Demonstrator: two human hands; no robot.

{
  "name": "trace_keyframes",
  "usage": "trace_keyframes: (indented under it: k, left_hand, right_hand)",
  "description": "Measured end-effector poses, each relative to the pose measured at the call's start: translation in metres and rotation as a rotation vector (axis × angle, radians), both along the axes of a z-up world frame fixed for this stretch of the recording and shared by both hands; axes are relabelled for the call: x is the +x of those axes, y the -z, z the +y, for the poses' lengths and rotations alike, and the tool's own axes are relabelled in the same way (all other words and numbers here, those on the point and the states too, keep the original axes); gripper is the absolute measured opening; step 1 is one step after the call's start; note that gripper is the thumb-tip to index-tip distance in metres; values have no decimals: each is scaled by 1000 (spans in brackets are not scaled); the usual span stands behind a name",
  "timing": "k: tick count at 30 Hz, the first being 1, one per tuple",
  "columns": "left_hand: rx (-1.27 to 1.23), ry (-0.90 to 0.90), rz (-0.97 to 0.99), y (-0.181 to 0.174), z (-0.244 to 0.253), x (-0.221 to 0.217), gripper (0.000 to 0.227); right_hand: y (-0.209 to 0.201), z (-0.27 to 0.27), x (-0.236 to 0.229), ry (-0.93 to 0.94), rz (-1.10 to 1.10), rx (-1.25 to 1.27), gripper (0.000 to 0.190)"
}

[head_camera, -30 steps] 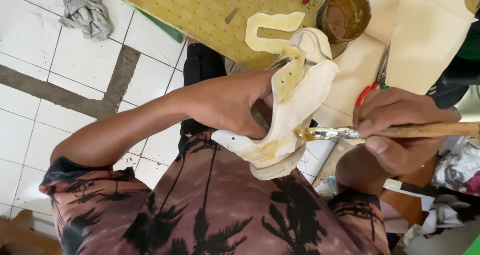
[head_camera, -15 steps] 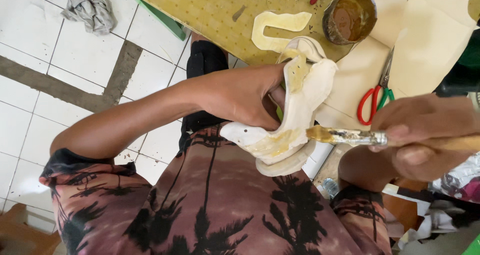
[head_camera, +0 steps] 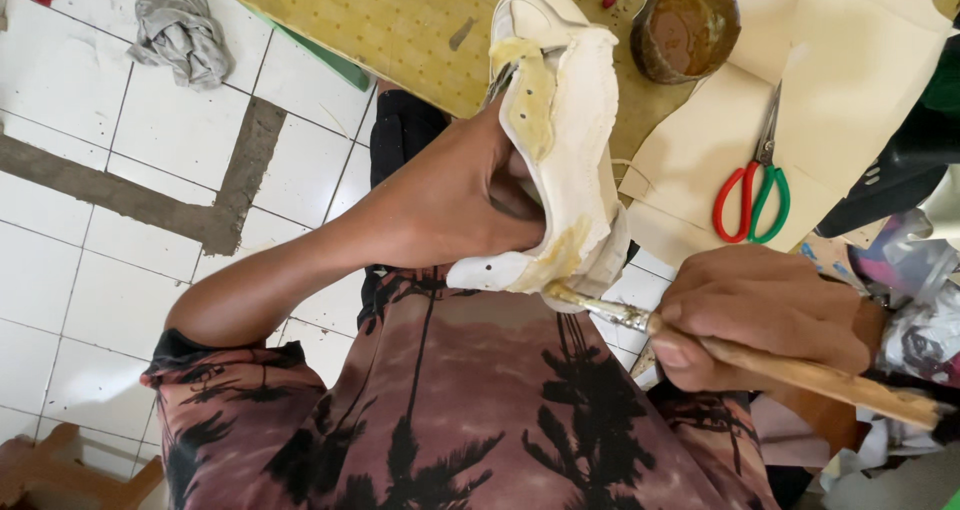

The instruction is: The person applies a brown adhesive to the inner lining and edges of a white shoe using a brush. They repeatedly dip the brush into a container of glue and spread it evenly across the shoe's interior surfaces.

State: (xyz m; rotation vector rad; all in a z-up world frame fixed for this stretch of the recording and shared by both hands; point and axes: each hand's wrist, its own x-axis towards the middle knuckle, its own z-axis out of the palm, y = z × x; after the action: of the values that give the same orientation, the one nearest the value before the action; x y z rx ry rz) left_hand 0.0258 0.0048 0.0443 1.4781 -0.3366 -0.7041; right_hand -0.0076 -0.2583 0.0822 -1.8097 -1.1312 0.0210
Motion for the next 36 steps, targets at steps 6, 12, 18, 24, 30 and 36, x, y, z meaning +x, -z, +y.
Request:
trace_keyframes:
  k: [6,12,18,24,30,36]
  left_hand:
    - [51,33,-85,-3,1,-5,69]
    - [49,15,-166,3,5,-10,74]
    - [-13,-16,-315,10,8,-11,50]
    - [-18,14,-304,8,8,-15,69]
    - [69,-14,-292,5,5,-15,74]
    - [76,67,-233,-7,4,-11,77]
  right_hand:
    - [51,-42,3,244,-156,201,23]
    - [48,-45,-5,389,-119,295,28]
    - [62,-22,-17,271,157,369,23]
    - [79,-20,-16,301,3,492,22]
    - [61,-10,-17,177,-54,489,26]
    - [53,-37,-22,80,-143,172,19]
